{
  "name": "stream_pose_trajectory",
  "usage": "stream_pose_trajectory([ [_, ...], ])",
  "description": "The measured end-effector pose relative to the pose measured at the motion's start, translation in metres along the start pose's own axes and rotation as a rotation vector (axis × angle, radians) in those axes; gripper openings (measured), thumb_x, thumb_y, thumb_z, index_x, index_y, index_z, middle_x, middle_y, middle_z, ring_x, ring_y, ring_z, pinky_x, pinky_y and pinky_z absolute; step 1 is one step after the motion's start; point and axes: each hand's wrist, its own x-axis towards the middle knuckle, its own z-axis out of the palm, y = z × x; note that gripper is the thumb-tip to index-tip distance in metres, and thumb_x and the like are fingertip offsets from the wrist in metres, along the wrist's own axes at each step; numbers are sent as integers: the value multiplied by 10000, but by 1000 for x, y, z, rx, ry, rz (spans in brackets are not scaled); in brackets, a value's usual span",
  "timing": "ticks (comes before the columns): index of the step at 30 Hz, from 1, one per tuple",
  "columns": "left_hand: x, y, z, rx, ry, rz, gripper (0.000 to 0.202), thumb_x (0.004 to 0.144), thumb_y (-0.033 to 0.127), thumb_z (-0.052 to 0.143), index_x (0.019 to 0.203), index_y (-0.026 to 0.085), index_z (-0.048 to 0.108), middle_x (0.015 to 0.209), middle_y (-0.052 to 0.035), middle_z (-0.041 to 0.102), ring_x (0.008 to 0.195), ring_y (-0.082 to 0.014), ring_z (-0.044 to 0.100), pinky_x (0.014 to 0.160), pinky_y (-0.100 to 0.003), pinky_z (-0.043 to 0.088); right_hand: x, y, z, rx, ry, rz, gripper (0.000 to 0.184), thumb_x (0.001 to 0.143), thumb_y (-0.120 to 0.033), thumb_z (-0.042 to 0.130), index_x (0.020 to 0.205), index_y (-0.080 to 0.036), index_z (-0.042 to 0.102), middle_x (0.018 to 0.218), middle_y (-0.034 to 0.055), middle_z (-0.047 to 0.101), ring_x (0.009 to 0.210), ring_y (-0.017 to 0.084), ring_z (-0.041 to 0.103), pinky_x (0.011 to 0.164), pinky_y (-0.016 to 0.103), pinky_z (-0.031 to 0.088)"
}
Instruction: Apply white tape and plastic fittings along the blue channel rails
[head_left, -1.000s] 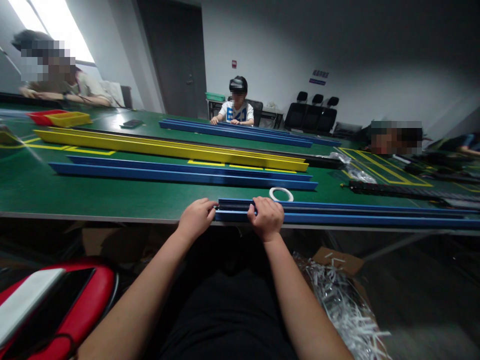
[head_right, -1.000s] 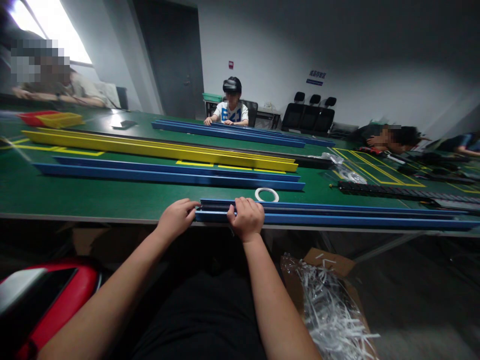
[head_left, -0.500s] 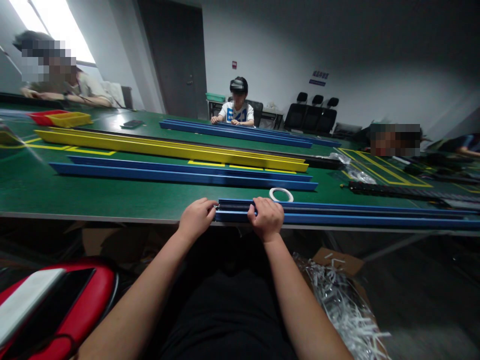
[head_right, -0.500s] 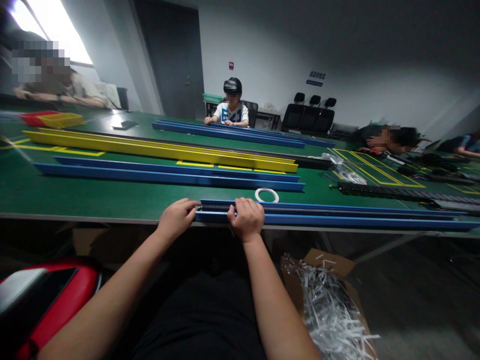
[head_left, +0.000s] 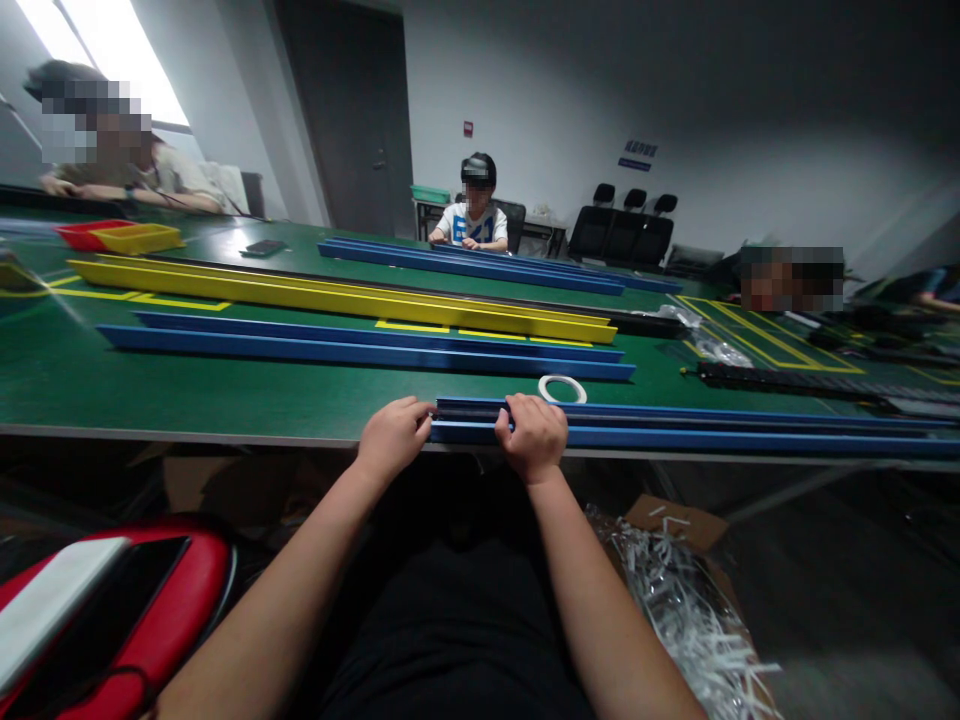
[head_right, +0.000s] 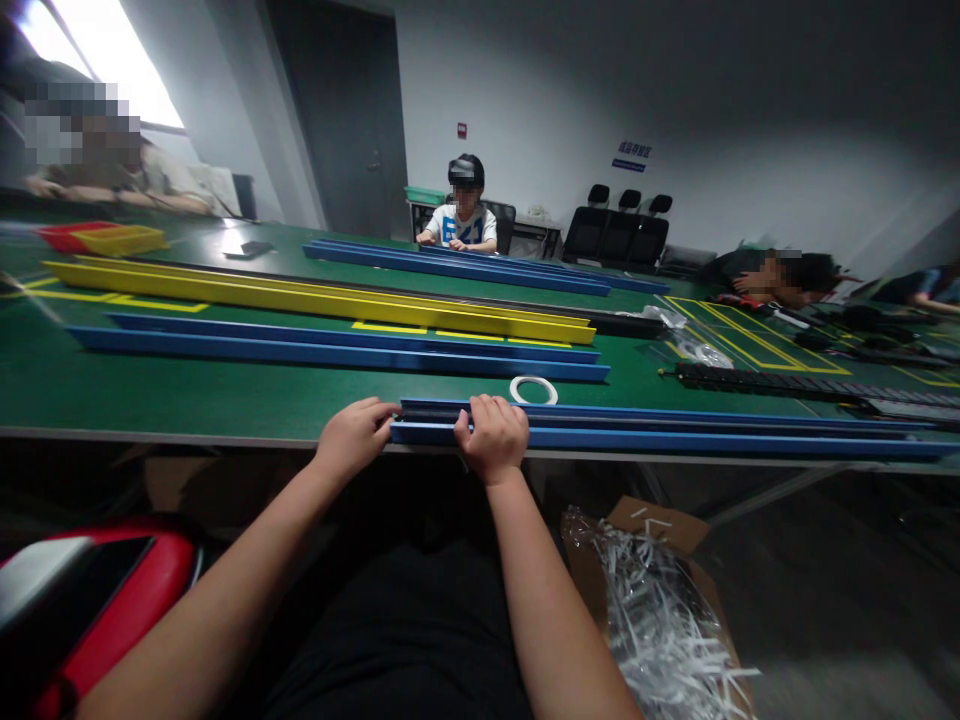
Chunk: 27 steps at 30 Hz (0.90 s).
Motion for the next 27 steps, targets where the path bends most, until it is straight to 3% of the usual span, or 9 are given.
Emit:
stream_pose_trajectory([
  [4,-3,0,1,4,41,-9,286,916,295,488,1066,259,730,885,-54,681,876,-203,632,726,-291,455,0,0,0,8,9,-2,290,922,-348,508,1093,-197,687,1097,75,719,1023,220,604,893,365,330],
  [19,2,1,-1,38,-29,-2,250,905,292,500,1018,278,723,898,-41,688,877,-201,638,701,-293,454,0,0,0,4,16,-1,279,915,-347,517,1086,-208,688,1086,63,720,1014,213,609,892,365,334],
  [27,-4,3,0,38,61,-22,275,923,309,486,1039,261,731,881,-51,693,870,-201,639,716,-292,450,0,0,1,-1,9,-1,287,918,-354,510,1088,-207,689,1090,67,719,1013,217,611,887,370,337],
])
